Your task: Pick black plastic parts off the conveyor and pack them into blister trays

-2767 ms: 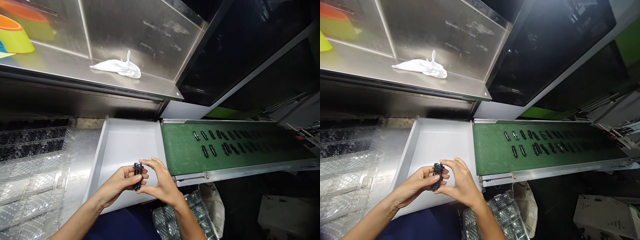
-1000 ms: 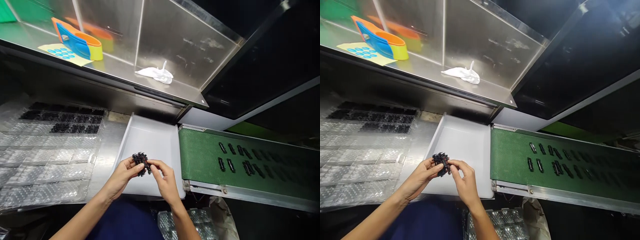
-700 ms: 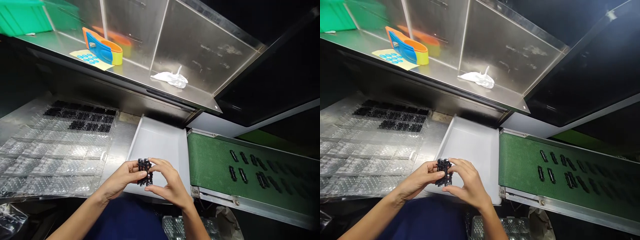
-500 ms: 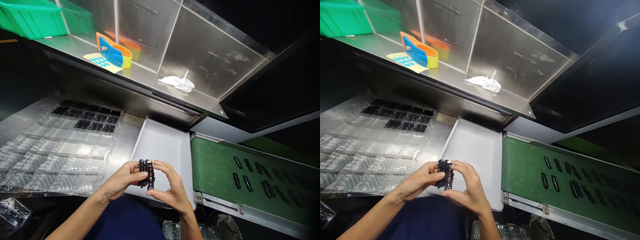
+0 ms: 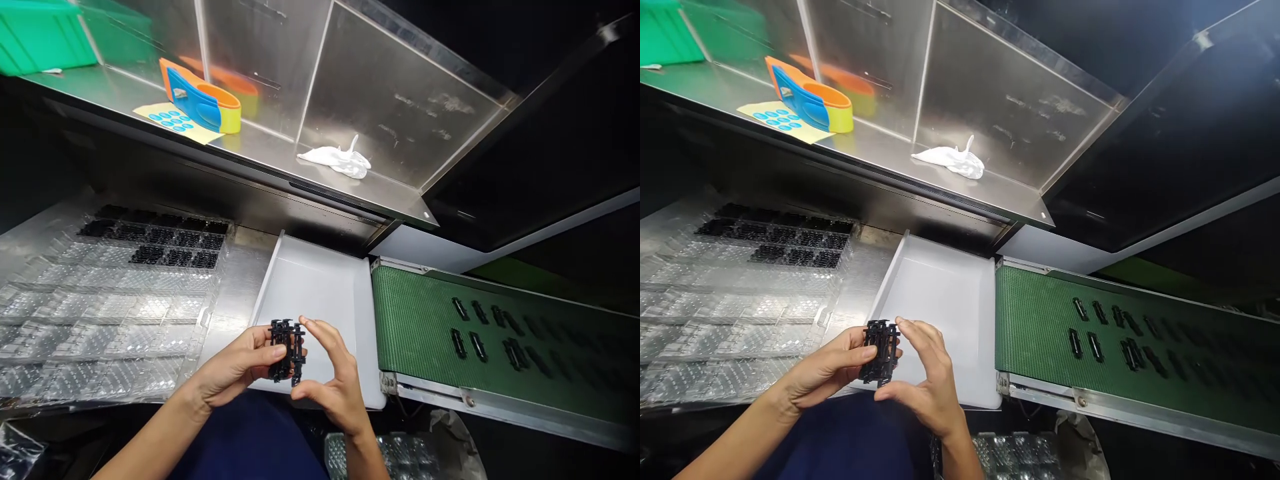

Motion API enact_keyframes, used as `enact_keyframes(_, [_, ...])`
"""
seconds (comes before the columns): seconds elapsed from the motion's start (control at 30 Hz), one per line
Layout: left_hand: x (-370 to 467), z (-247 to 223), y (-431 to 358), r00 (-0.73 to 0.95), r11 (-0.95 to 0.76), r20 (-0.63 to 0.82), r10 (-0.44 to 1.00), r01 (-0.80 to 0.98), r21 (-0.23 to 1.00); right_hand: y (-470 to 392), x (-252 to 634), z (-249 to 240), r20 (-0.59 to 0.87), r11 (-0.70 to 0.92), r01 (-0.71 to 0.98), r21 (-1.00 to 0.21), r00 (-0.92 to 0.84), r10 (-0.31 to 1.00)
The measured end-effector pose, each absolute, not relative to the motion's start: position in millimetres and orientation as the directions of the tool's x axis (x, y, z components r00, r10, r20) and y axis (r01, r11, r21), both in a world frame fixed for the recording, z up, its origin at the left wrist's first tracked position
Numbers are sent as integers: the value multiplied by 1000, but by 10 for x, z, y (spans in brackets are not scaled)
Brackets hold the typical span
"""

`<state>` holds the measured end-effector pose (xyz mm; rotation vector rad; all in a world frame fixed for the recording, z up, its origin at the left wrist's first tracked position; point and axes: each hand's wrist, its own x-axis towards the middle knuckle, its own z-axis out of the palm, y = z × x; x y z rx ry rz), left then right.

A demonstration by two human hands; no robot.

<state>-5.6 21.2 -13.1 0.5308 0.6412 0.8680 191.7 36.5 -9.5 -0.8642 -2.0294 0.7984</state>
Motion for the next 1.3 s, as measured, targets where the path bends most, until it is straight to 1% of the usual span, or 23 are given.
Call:
enact_keyframes(0.23, [142, -144, 250, 519, 585, -327, 790, -477, 656, 328, 2072, -78, 475, 661, 361, -658, -482, 736])
enact_keyframes(0.37, [293, -150, 284, 546, 592, -322, 773, -440, 675, 324, 2215, -113, 460, 651, 374, -661, -484, 745])
enact_keyframes(0.5, [465, -174, 322, 536, 592, -344, 771, -404, 697, 309, 2382, -141, 369, 593, 382, -709, -515, 773])
enact_keyframes(0.6, [593, -180, 357, 523, 572, -356, 775, -341, 746, 296, 2518, -134, 332, 556, 391, -733, -508, 795])
enact_keyframes(0.67, [672, -175, 384, 532, 552, -349, 772, -289, 782, 303, 2592, -122, 344, 574, 431, -696, -501, 794])
enact_keyframes(0.77, [774, -174, 430, 565, 551, -345, 749, -242, 799, 330, 2645, -114, 374, 625, 477, -618, -521, 767])
enact_keyframes(0.9, [879, -225, 495, 614, 566, -325, 719, -245, 787, 335, 2666, -120, 404, 619, 479, -623, -481, 778])
enact_keyframes(0.97, [933, -261, 524, 635, 604, -350, 689, -235, 762, 358, 2758, -122, 359, 603, 492, -628, -504, 785])
enact_keyframes(1.0, [962, -278, 538, 639, 625, -369, 675, -229, 746, 391, 2850, -120, 300, 559, 540, -629, -496, 815])
enact_keyframes(1.03, [992, -293, 552, 637, 643, -387, 666, -227, 732, 442, 2980, -117, 229, 476, 622, -621, -437, 870])
enact_keyframes(1.07, [1021, -306, 565, 636, 657, -400, 660, -229, 719, 510, 3148, -111, 167, 353, 720, -598, -319, 933])
enact_keyframes(1.1, [1048, -317, 578, 636, 667, -407, 656, -236, 707, 590, 3348, -104, 129, 195, 804, -561, -148, 980])
enact_keyframes(1.13, [1071, -324, 590, 636, 675, -410, 654, -247, 695, 677, 3571, -95, 125, 12, 855, -518, 62, 990])
enact_keyframes(1.17, [1089, -329, 602, 638, 682, -410, 652, -258, 684, 764, 3802, -85, 149, -135, 863, -486, 234, 961])
enact_keyframes(1.2, [1100, -331, 612, 640, 687, -408, 651, -266, 676, 845, 4025, -75, 171, -250, 852, -459, 361, 917])
enact_keyframes(1.23, [1103, -329, 620, 642, 688, -406, 650, -272, 672, 916, 4223, -65, 185, -330, 836, -439, 443, 877])
enact_keyframes(1.3, [1086, -318, 634, 632, 682, -402, 662, -287, 673, 1017, 4497, -42, 175, -423, 810, -407, 523, 834])
